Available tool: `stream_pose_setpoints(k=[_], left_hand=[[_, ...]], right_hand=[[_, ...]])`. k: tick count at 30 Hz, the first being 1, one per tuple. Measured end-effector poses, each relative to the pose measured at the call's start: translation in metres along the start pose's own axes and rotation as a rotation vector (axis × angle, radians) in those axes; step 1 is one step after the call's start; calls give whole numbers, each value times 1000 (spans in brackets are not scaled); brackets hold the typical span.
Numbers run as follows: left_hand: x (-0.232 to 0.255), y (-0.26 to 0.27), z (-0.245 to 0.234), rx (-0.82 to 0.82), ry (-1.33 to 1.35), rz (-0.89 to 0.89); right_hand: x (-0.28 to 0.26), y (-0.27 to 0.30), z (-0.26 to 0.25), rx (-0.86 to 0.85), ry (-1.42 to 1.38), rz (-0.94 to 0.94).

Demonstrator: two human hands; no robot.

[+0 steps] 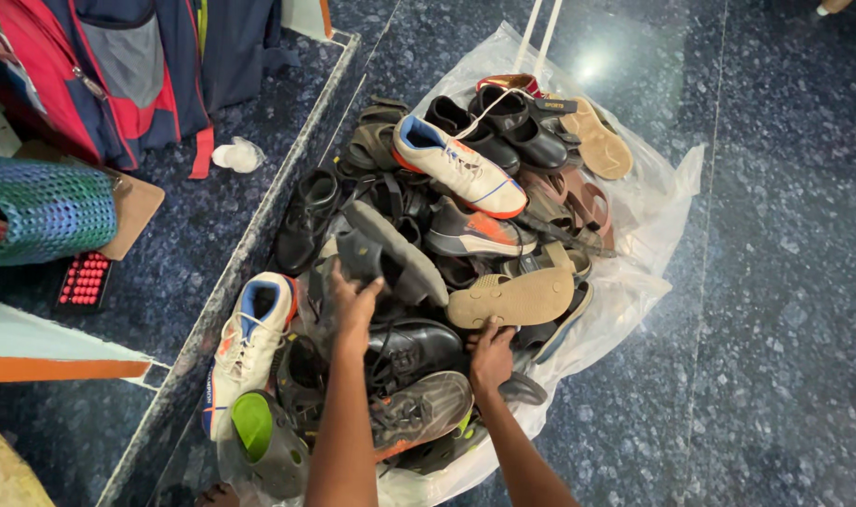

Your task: The person organizes a pile of shoes by picking up pairs, placing them on a shelf, and tying the laces of a white sneaker. The person handles blue sneakers, brown sandals, red sandals, beige flip-flops, and a white sneaker.

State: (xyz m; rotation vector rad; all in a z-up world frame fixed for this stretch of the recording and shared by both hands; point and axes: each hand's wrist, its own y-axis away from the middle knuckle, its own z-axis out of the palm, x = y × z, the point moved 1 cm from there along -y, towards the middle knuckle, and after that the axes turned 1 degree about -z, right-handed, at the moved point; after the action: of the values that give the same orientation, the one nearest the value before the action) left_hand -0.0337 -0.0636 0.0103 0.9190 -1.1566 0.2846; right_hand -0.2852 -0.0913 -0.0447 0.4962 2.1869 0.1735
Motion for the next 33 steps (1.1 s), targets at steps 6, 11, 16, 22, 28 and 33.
stream_pose_setpoints(k=[6,11,16,22,28,33], left_hand=[[-22,34,110,-291,20,281],[-53,77,188,-433,-382,561],[-76,59,173,-401,-107,601],[-16,0,53,-64,-418,531],[51,7,-33,-99,-151,240],[121,31,-90,-138,-226,201]], right_hand=[[-1,-6,2,3,86,24],[16,-21,14,3,86,-27],[20,-40,18,-18,16,-76],[13,-50,7,-306,-492,-5],[-1,-43,-17,-366,-531,115],[-17,-28,-44,-49,-681,-344]])
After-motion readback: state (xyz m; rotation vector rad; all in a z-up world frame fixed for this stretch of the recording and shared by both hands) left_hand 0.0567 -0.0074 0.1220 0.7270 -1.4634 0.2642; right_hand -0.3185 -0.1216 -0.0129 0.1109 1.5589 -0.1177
